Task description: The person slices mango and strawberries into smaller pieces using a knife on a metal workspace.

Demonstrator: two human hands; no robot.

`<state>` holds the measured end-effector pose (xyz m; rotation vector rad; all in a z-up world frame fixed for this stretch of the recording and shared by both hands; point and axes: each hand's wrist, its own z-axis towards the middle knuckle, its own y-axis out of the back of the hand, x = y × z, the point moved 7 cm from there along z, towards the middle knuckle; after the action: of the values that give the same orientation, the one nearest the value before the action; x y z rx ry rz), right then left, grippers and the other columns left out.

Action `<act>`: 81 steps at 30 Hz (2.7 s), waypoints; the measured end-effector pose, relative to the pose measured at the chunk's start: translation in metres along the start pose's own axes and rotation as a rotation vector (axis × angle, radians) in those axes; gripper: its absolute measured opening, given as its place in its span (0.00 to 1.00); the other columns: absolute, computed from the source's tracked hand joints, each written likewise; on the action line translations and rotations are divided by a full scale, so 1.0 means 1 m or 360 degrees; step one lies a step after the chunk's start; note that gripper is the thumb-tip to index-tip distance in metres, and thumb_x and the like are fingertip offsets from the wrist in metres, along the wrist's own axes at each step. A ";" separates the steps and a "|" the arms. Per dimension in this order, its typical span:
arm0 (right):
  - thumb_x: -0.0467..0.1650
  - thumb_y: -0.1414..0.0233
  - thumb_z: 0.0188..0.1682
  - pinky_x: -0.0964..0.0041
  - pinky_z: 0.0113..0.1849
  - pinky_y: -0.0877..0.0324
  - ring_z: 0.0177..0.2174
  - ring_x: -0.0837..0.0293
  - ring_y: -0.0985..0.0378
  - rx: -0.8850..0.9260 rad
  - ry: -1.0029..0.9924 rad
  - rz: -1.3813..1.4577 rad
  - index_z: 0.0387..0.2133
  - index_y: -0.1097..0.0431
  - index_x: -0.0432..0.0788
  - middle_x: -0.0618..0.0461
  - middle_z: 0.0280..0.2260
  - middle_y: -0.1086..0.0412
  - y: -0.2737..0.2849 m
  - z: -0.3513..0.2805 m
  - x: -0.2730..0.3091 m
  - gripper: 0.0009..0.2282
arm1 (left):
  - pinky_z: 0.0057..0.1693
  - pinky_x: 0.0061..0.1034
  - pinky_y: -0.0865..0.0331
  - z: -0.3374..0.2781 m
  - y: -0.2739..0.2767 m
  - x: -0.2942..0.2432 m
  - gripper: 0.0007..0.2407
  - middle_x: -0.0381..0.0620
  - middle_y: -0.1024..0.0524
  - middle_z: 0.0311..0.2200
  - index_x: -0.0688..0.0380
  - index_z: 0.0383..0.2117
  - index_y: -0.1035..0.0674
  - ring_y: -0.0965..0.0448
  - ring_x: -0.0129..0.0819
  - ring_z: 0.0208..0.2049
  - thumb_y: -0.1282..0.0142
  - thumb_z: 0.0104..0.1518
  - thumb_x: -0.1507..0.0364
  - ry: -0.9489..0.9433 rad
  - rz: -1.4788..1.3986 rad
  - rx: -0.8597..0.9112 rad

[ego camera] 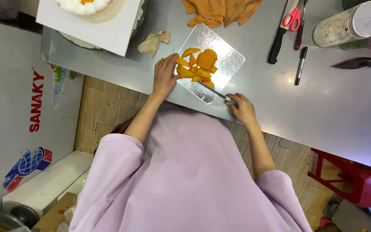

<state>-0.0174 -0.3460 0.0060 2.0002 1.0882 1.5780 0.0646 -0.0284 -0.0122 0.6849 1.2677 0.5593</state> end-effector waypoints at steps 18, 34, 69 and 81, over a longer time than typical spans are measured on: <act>0.31 0.39 0.49 0.62 0.40 0.30 0.37 0.53 0.23 -0.0427 -0.0052 0.0357 0.45 0.23 0.40 0.47 0.40 0.24 0.046 -0.036 -0.045 0.12 | 0.57 0.40 0.37 0.054 0.009 -0.016 0.12 0.47 0.21 0.46 0.59 0.44 0.17 0.25 0.45 0.50 0.33 0.54 0.72 0.0135 0.0070 0.0007; 0.27 0.44 0.53 0.59 0.43 0.31 0.40 0.53 0.27 -0.0874 -0.0194 0.0446 0.51 0.28 0.39 0.46 0.43 0.31 0.029 -0.027 -0.064 0.13 | 0.65 0.52 0.46 0.020 -0.004 -0.083 0.33 0.58 0.38 0.62 0.59 0.59 0.30 0.43 0.59 0.66 0.28 0.47 0.63 -0.0307 0.0161 0.0211; 0.26 0.42 0.43 0.63 0.18 0.30 0.15 0.60 0.27 -0.2440 -0.0881 0.1719 0.26 0.31 0.30 0.47 0.21 0.28 0.372 0.124 -0.449 0.07 | 0.72 0.59 0.58 0.067 -0.003 -0.145 0.36 0.71 0.58 0.71 0.55 0.69 0.41 0.61 0.70 0.73 0.39 0.52 0.66 -0.0015 0.0713 0.0399; 0.23 0.47 0.54 0.52 0.36 0.13 0.18 0.63 0.32 -0.1846 -0.0127 0.1536 0.35 0.34 0.34 0.52 0.25 0.31 0.440 -0.055 -0.255 0.03 | 0.69 0.61 0.52 0.088 0.004 -0.196 0.30 0.70 0.54 0.71 0.58 0.65 0.34 0.56 0.71 0.71 0.38 0.53 0.68 -0.0370 0.0284 0.0261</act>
<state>0.0617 -0.8262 0.1617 1.6351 -0.8893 1.7883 0.1075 -0.1798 0.1345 0.9788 1.0481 0.5080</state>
